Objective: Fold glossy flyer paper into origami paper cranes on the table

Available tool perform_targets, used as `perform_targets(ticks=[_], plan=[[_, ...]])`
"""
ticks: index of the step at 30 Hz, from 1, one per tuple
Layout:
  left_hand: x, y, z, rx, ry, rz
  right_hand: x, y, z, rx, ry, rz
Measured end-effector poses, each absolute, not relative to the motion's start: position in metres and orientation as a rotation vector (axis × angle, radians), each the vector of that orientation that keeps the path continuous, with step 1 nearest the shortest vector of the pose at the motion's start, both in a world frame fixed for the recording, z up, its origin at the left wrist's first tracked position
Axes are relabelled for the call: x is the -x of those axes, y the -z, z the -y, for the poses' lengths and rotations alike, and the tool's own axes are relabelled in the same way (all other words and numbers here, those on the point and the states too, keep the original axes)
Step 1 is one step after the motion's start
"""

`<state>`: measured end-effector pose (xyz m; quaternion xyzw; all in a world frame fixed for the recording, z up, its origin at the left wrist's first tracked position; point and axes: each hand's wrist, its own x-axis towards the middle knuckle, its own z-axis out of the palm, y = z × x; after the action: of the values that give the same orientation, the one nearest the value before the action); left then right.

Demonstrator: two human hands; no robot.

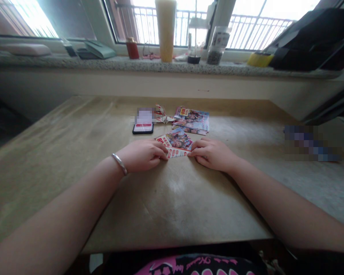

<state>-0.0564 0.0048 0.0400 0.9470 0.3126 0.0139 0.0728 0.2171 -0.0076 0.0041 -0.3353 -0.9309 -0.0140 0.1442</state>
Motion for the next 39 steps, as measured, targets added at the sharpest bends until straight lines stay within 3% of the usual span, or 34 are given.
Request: perform_targets(ticks=[29,39], plan=[[0.076,-0.038,-0.016,-2.836,-0.03,-0.898,-0.22,0.002,0.005,0.963,-0.004,2.65],[0.05,-0.014,-0.011,-3.204,-0.241,-1.043,-0.204,0.005,0.005,1.148,0.089,2.583]])
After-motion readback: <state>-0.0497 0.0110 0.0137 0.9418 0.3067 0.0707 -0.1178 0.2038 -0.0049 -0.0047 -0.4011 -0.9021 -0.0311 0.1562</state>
